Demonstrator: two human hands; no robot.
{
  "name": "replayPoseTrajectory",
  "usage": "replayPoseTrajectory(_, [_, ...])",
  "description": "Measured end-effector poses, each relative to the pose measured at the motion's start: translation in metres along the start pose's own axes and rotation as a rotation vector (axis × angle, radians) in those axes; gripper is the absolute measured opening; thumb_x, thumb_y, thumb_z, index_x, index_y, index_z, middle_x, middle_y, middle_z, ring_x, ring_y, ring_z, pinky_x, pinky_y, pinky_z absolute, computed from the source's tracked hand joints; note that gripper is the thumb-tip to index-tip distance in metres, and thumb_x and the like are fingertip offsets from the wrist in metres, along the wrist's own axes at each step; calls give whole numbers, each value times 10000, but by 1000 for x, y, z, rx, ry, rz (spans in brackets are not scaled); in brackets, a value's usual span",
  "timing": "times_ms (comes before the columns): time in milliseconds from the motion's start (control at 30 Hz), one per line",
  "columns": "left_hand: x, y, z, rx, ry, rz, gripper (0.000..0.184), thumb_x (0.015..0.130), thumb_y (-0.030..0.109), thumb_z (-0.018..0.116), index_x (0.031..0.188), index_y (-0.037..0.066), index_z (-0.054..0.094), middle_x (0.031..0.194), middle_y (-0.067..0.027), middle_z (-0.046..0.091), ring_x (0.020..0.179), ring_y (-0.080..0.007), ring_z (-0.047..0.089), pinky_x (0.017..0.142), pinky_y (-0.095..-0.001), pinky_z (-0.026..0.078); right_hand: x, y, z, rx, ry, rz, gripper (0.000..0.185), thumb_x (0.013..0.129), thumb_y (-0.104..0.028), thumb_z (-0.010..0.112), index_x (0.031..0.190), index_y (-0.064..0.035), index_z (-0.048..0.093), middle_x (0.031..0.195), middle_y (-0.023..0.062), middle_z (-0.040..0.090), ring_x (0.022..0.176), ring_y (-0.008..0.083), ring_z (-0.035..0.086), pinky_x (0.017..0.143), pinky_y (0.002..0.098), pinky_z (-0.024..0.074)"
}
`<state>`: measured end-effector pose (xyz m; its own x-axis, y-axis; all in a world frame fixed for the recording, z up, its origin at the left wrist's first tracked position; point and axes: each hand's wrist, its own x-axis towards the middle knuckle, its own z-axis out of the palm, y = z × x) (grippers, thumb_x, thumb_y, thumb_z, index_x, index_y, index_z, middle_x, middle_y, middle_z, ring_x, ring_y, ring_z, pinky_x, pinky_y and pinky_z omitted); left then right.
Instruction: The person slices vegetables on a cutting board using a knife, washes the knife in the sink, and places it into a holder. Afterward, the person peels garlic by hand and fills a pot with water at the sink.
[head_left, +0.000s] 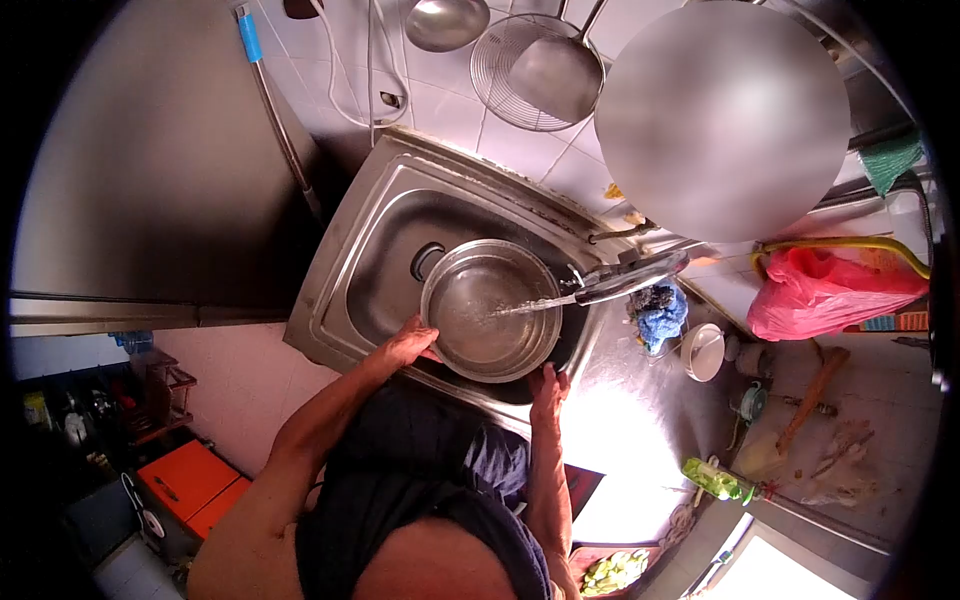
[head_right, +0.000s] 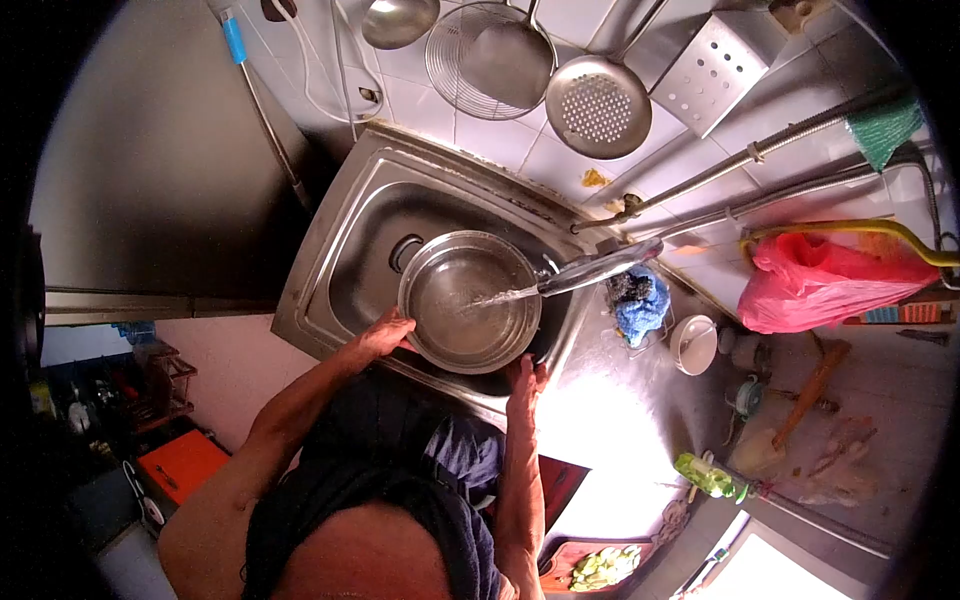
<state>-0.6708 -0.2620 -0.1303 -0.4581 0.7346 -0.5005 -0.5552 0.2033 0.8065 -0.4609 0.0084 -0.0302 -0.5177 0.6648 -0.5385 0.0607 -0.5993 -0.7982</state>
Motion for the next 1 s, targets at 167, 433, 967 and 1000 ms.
replayPoseTrajectory(167, [-24,57,26,-215,103,-74,633,1007,207,615,1487,6,254,1243,-216,598,989,-377,712,743,-485,676,9,-6,-2,-63,79,0,394,1003,-341,666,1185,-13,545,1121,142,684,1041,273,699,938,424,589])
replayPoseTrajectory(433, [-46,91,41,-192,127,-73,558,992,166,613,1438,-8,327,1236,-212,603,934,-362,725,704,-446,678,-16,-21,-4,-99,9,-15,343,1004,-277,664,1185,5,591,1129,166,704,980,295,730,877,437,617])
replayPoseTrajectory(967, [-37,49,19,17,84,43,462,1043,282,573,1368,-25,459,1275,-150,555,1085,-313,647,839,-446,635,-9,-10,-17,8,-7,68,359,1025,-249,627,1256,21,574,1237,175,680,1092,299,699,958,423,594])
replayPoseTrajectory(1000, [-26,41,15,-42,95,42,528,1008,269,638,1388,-13,404,1220,-147,569,1042,-310,669,766,-455,656,-4,-6,-16,81,-69,33,332,1018,-230,647,1240,3,564,1203,155,683,1072,311,702,949,453,598])
